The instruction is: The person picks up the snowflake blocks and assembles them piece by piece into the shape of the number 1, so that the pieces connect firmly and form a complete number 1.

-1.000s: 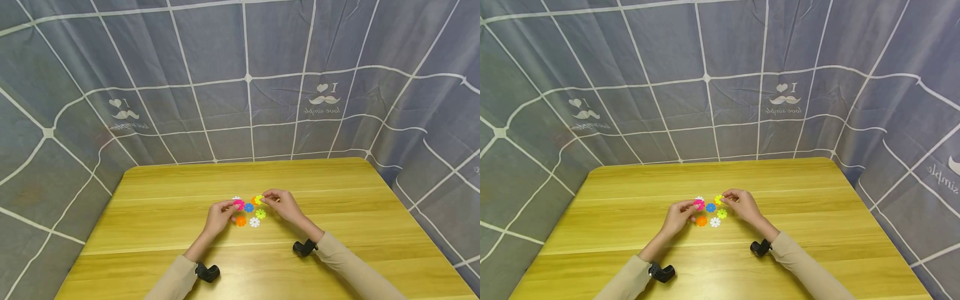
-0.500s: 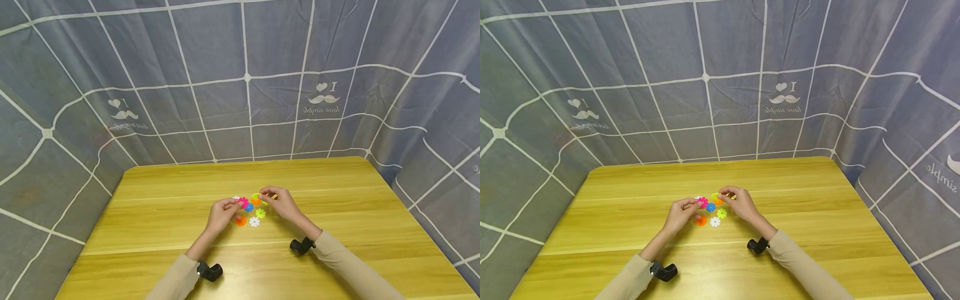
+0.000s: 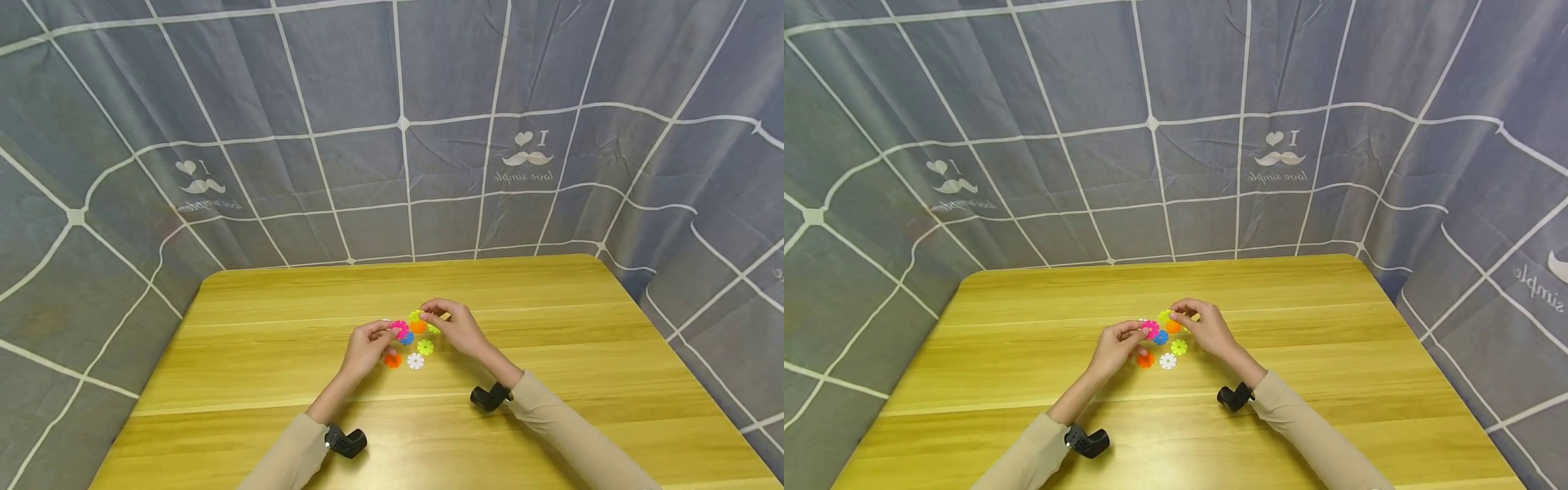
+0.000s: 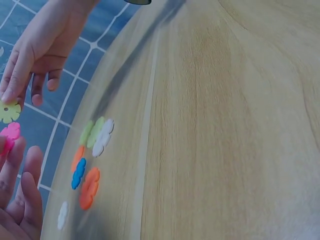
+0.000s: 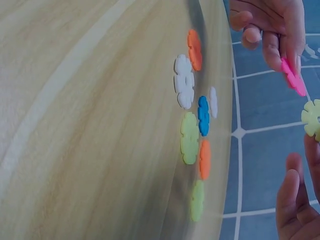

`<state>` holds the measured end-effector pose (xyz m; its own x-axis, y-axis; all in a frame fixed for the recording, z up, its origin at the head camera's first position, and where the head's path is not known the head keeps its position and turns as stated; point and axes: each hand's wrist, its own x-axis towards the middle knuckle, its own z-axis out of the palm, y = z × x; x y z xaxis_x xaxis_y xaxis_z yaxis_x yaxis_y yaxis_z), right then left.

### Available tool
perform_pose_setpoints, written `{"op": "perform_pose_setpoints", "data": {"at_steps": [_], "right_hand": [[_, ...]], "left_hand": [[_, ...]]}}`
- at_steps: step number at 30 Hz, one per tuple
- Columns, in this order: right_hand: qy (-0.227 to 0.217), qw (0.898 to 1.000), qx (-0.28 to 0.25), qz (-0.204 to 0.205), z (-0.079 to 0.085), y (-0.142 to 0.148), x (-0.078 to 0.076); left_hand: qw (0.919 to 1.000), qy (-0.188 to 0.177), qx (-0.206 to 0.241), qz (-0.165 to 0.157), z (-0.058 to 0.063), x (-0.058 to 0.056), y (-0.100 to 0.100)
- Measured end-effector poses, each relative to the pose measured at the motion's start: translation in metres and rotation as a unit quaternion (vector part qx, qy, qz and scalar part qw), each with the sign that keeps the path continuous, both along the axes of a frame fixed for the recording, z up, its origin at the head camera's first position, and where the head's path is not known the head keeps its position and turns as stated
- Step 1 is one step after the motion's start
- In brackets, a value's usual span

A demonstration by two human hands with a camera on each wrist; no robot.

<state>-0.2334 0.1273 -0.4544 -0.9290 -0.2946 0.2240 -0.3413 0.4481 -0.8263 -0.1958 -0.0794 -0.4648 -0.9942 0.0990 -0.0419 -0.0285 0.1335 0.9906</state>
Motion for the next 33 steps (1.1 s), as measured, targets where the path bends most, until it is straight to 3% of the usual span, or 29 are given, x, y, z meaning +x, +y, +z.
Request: {"op": "perform_pose_setpoints", "data": {"at_steps": [3,21,28,33], "right_hand": [[-0.003,1.0,0.0,0.003,-0.0004,-0.0001,0.0006],[-0.01,1.0,-0.004,0.019,-0.0023,-0.0002,0.0019],[-0.016,1.0,-0.005,0.021,-0.0006,0.0007,0.0026],[0.005,1.0,-0.001,0.017,-0.0015,-0.0001,0.0045]], "left_hand": [[1.0,0.003,-0.002,-0.001,-0.0062,-0.0019,0.0008],[0.9993,-0.024,0.023,-0.018,-0.0049,-0.0055,0.0039],[0.9995,-0.025,0.022,0.003,-0.0049,-0.0052,0.0043],[0.9991,-0.033,0.022,0.012,-0.0037,-0.0036,0.0052]]}}
